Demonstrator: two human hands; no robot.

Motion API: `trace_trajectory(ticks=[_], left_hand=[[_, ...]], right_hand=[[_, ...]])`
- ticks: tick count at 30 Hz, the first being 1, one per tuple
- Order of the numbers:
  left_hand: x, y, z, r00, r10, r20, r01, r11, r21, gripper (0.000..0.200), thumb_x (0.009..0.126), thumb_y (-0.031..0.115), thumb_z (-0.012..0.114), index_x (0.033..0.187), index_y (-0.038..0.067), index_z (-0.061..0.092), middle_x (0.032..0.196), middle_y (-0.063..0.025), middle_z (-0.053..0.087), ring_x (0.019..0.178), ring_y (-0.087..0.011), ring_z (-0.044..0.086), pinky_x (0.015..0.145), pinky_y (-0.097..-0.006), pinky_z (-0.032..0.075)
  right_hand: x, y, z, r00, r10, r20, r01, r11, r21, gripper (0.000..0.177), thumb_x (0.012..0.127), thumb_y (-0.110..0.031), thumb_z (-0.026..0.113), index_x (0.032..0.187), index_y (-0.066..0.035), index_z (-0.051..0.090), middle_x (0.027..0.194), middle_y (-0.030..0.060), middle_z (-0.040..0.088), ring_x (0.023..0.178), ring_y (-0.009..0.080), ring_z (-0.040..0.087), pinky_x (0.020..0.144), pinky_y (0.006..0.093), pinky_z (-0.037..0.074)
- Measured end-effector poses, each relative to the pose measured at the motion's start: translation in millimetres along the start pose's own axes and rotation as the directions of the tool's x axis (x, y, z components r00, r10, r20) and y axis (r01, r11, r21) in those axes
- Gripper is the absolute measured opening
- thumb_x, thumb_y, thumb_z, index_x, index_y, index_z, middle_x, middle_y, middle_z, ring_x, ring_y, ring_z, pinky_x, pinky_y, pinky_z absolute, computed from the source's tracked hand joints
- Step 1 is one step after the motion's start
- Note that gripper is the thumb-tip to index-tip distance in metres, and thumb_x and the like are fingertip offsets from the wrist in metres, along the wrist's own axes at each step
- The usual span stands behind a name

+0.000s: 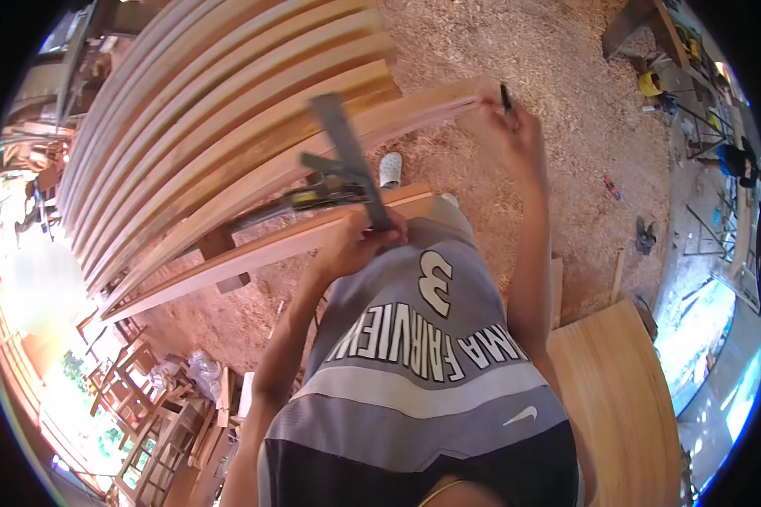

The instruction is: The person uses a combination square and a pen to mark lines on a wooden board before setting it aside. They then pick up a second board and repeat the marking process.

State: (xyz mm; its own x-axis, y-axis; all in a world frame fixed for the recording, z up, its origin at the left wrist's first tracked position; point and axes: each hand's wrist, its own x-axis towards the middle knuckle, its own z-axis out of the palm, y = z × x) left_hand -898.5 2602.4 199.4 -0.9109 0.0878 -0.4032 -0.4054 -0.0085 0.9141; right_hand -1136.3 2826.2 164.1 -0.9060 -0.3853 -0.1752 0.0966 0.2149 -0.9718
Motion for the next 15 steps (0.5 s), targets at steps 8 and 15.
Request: trace_trajectory(ticks=[8,15], left_hand=[[39.1,-7.3,-5.7,0.855,-0.097,0.509,0.075,0.995,0.065,0.019,0.093,-0.004,0.068,0.111,0.001,0.071,0.09,-0.006,0.074,0.091,-0.0173,0.073,0.085,-0.0329,0.058],[69.8,-4.2,-39.8,0.925,0.101,0.365,-0.205,0.944,0.258,0.035,0.094,0.004,0.074,0.128,0.0,0.067,0.122,-0.012,0.073,0.118,-0.0233,0.068,0.108,-0.0409,0.05]], right_hand=[[-105.0,-6.4,68.3,0.967,0.114,0.229,-0.211,0.864,0.458,0.021,0.102,-0.017,0.072,0.114,0.0,0.074,0.09,-0.0038,0.068,0.081,0.004,0.056,0.071,0.0248,0.045],[-146.9,-9.0,77.8,0.99,-0.013,-0.144,0.073,0.905,0.42,0.012,0.099,-0.011,0.076,0.105,-0.001,0.073,0.088,-0.0032,0.067,0.08,0.0043,0.056,0.07,0.0247,0.045]])
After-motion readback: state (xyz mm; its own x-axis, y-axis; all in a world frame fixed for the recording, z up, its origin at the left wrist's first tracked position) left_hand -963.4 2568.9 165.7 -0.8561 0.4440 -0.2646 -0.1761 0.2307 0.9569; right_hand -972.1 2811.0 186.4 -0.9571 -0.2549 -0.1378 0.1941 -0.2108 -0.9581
